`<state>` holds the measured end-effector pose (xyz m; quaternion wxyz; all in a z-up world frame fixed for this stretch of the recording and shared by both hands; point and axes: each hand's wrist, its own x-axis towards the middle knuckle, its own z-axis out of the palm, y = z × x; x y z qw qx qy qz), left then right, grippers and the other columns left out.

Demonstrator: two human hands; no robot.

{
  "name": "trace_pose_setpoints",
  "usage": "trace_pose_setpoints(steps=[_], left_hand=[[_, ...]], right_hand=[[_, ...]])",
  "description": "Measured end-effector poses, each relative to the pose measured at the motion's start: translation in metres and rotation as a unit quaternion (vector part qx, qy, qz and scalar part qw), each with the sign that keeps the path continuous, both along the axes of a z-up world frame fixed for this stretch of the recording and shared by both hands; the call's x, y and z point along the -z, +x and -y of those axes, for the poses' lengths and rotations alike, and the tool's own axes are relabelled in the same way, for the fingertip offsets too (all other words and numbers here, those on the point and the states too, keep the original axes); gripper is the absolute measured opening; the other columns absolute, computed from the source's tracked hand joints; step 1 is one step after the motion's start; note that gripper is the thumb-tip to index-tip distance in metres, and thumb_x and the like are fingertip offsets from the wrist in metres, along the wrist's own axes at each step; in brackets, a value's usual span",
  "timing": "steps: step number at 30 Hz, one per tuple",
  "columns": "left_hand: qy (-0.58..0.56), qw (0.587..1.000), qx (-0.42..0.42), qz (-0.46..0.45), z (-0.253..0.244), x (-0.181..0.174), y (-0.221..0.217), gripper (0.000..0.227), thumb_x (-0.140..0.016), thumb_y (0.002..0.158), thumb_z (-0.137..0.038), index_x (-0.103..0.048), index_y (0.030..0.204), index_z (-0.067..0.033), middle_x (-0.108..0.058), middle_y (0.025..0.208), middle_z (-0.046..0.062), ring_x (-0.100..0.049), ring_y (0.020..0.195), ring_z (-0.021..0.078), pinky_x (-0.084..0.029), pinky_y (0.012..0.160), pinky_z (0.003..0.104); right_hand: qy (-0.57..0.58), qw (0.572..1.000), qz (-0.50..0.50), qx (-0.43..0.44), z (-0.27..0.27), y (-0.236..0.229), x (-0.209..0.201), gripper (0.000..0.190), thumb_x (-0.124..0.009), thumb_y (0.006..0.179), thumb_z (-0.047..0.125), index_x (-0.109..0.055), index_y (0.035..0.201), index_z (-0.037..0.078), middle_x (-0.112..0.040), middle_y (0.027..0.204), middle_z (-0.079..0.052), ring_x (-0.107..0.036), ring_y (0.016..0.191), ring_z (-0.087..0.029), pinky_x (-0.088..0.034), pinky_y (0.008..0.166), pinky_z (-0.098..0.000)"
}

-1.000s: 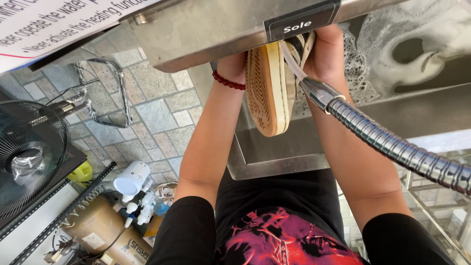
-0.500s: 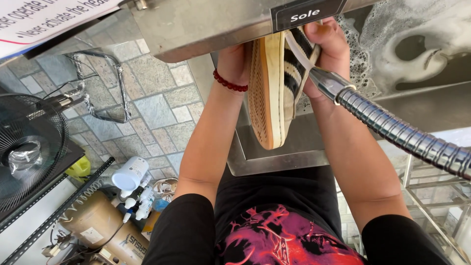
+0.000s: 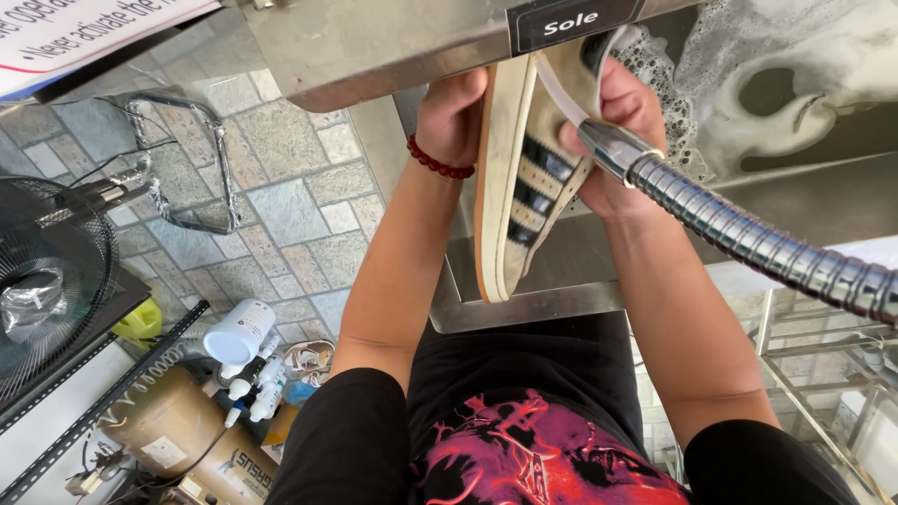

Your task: Using a specialized shoe washing machine to clean a pair of sneakers.

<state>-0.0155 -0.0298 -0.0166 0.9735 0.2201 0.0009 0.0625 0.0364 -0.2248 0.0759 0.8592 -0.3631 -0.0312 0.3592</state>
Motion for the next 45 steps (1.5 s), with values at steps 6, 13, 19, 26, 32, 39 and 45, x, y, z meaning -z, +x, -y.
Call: trace_pose_setpoints(steps=[6,13,19,26,32,39,45], left_hand=[[0.245,0.969,0.027,0.021,-0.009,-0.012,0.010,0.059,-0.079,0.092,-0.037,-0.062,0.137,-0.0031,-0.067,0.133,0.012,-0.064,0.126,0.0233,-0.056,0.101,0.038],[0.348,0.921,0.020,-0.173,0.005,-0.022,0.012,0.065,-0.076,0.092,-0.046,-0.064,0.134,0.0019,-0.066,0.131,0.014,-0.062,0.124,0.0242,-0.050,0.107,0.039],[0.338,0.918,-0.104,-0.179,0.003,0.057,-0.001,0.045,-0.044,0.113,-0.035,-0.066,0.129,0.0011,-0.066,0.133,0.009,-0.060,0.123,0.0187,-0.047,0.110,0.035],[0.420,0.865,-0.191,-0.198,0.002,0.084,-0.007,0.047,-0.040,0.115,-0.033,-0.069,0.120,0.0039,-0.070,0.125,0.012,-0.064,0.115,0.0204,-0.052,0.103,0.037],[0.394,0.858,-0.205,-0.258,-0.001,0.090,-0.006,0.057,-0.038,0.113,-0.045,-0.067,0.121,0.0035,-0.068,0.127,0.013,-0.062,0.117,0.0217,-0.051,0.103,0.036],[0.283,0.895,-0.210,-0.273,-0.004,0.097,-0.006,0.053,-0.046,0.110,-0.047,-0.063,0.124,0.0016,-0.064,0.127,0.012,-0.060,0.114,0.0201,-0.053,0.098,0.037],[0.003,0.982,-0.145,-0.124,-0.006,0.081,-0.003,0.051,-0.053,0.111,-0.047,-0.069,0.115,0.0012,-0.071,0.117,0.013,-0.067,0.102,0.0196,-0.057,0.085,0.036]], right_hand=[[-0.069,0.997,0.029,-0.029,-0.007,0.005,-0.047,0.053,-0.083,0.091,0.007,-0.062,0.139,0.001,-0.070,0.124,-0.005,-0.066,0.115,-0.013,-0.053,0.108,-0.0280],[-0.227,0.967,0.112,-0.017,-0.010,-0.003,-0.040,0.052,-0.071,0.089,-0.003,-0.059,0.140,-0.004,-0.069,0.128,-0.005,-0.064,0.121,-0.013,-0.050,0.111,-0.0284],[-0.247,0.958,0.143,0.011,-0.023,-0.030,-0.004,0.028,-0.074,0.104,-0.003,-0.056,0.124,-0.003,-0.056,0.108,-0.001,-0.052,0.095,-0.008,-0.050,0.089,-0.0262],[-0.397,0.853,0.338,-0.026,-0.043,-0.035,-0.037,0.021,-0.073,0.098,0.001,-0.060,0.114,-0.004,-0.065,0.097,-0.013,-0.060,0.086,-0.017,-0.051,0.076,-0.0323],[-0.413,0.804,0.428,0.000,-0.057,-0.028,-0.050,0.023,-0.073,0.096,-0.002,-0.061,0.117,-0.003,-0.065,0.103,-0.019,-0.066,0.091,-0.031,-0.052,0.078,-0.0405],[-0.477,0.683,0.552,0.033,-0.065,-0.036,-0.045,0.039,-0.071,0.091,-0.002,-0.061,0.129,0.002,-0.065,0.103,-0.014,-0.064,0.102,-0.042,-0.054,0.084,-0.0481],[-0.576,0.536,0.617,0.001,-0.070,-0.033,-0.084,0.038,-0.071,0.087,0.005,-0.065,0.124,0.009,-0.072,0.107,-0.007,-0.062,0.083,-0.028,-0.049,0.063,-0.0425]])
